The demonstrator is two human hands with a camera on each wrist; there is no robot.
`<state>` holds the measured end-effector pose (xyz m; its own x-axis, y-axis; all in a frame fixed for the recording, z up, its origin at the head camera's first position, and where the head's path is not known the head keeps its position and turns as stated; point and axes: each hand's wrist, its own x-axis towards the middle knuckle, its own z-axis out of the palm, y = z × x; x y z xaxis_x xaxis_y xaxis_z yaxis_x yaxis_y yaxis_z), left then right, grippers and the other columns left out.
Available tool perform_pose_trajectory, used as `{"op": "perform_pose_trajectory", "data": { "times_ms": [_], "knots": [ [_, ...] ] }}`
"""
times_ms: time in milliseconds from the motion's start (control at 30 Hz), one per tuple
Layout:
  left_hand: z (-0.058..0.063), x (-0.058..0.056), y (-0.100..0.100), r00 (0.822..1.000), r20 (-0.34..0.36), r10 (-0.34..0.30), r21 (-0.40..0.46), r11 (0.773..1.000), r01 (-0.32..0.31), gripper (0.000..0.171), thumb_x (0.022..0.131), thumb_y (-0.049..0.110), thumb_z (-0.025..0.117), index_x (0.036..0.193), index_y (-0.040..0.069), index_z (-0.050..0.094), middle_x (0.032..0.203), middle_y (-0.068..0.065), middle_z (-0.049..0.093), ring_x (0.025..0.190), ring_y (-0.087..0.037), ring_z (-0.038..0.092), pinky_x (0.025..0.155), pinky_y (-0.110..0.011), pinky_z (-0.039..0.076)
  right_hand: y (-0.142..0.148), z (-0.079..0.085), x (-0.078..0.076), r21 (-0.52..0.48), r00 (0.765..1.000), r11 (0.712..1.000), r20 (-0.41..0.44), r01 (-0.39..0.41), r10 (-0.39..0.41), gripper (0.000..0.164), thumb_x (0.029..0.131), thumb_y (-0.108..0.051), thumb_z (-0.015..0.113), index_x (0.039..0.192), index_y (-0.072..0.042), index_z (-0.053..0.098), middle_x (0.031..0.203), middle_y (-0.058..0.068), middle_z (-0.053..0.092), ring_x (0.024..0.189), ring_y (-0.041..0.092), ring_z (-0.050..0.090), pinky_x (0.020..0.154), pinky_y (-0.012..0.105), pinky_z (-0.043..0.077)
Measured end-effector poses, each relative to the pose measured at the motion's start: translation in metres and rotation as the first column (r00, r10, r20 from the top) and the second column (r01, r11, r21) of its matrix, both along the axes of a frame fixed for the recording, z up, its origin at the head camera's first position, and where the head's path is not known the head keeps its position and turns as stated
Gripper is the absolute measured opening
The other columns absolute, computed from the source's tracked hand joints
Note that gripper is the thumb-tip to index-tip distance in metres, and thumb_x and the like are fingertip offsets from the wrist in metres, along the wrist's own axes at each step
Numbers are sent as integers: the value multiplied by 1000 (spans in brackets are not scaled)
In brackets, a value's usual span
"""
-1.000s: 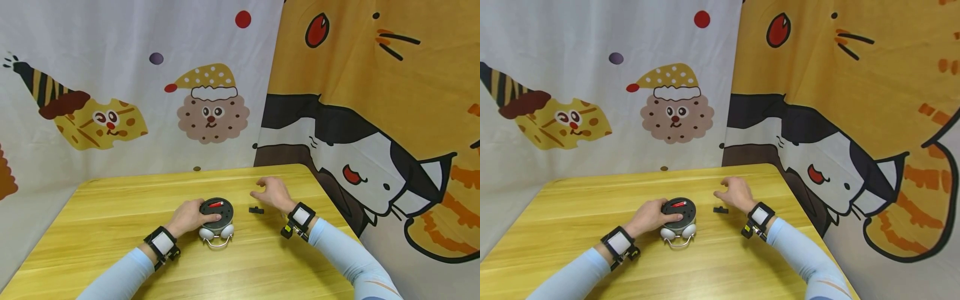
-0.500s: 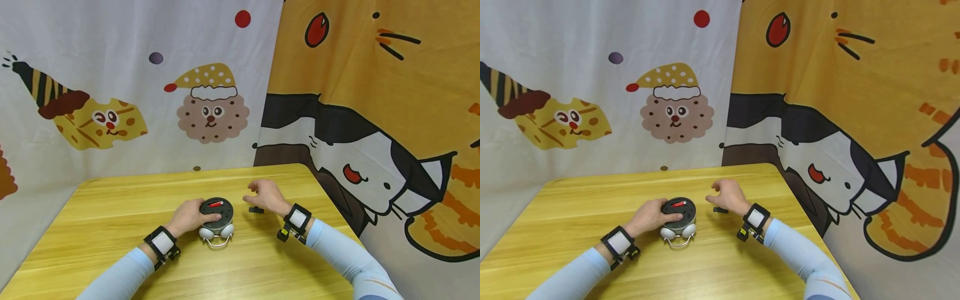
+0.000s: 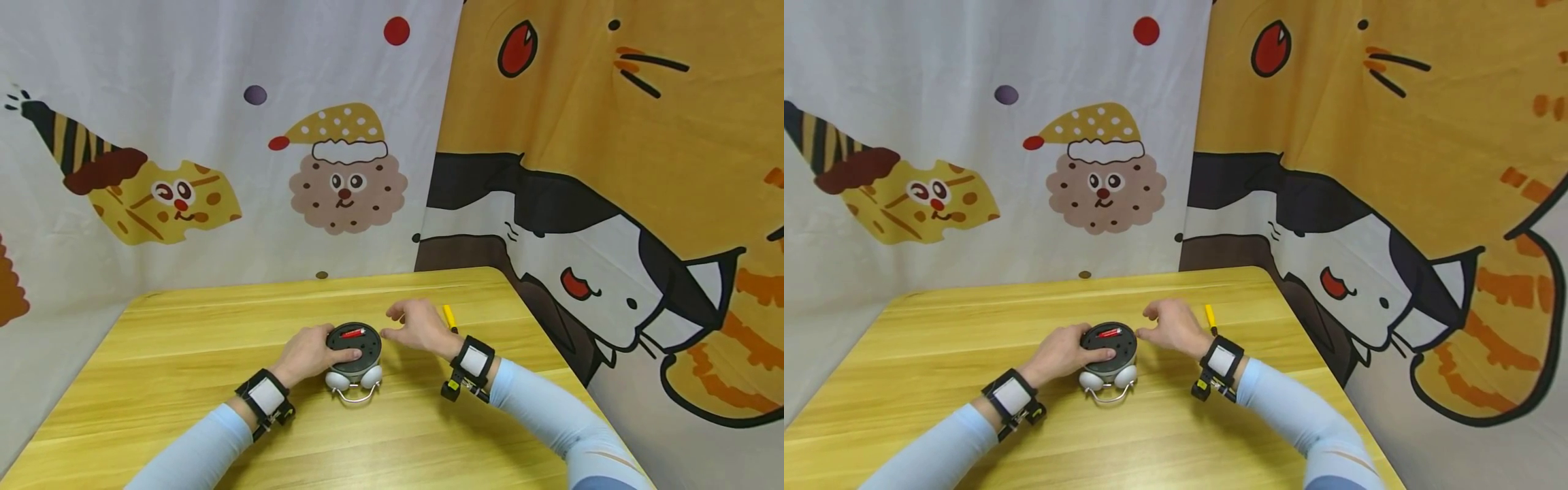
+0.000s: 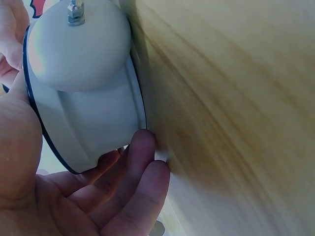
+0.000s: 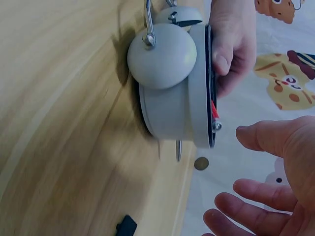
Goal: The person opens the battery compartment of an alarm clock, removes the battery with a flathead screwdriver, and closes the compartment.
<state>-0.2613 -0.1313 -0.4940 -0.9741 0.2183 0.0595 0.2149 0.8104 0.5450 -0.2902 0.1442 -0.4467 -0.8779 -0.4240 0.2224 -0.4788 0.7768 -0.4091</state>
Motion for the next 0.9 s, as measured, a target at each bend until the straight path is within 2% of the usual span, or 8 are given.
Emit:
{"op": "perform_pose_trajectory", "data": {
  "times_ms": [267,767,900],
  "knots": [
    [1,0,-1,1000,-10,-1,-2,1000,1,74,85,71,89,115,5,76,89,-5,76,74,-16,64,64,-32,46,-12,-4,3,-16,997,998,47,-57,57,42,95,-37,91,123,-7,84,121,10,86,103,30,81,86,42,64],
    [0,2,-1,1000,-25,-12,4,1000,12,70,85,69,90,111,6,76,86,-4,74,72,-16,63,62,-32,46,-31,-13,6,23,998,998,35,-57,56,30,95,-36,91,115,-13,87,117,5,86,94,20,76,75,28,53],
    [0,2,-1,1000,-22,-7,6,1000,8,71,85,70,90,111,6,76,86,-4,74,72,-17,63,62,-32,46,-34,-14,6,36,998,998,28,-55,54,31,95,-37,91,115,-13,88,118,5,86,101,22,78,77,30,54]
  ]
}}
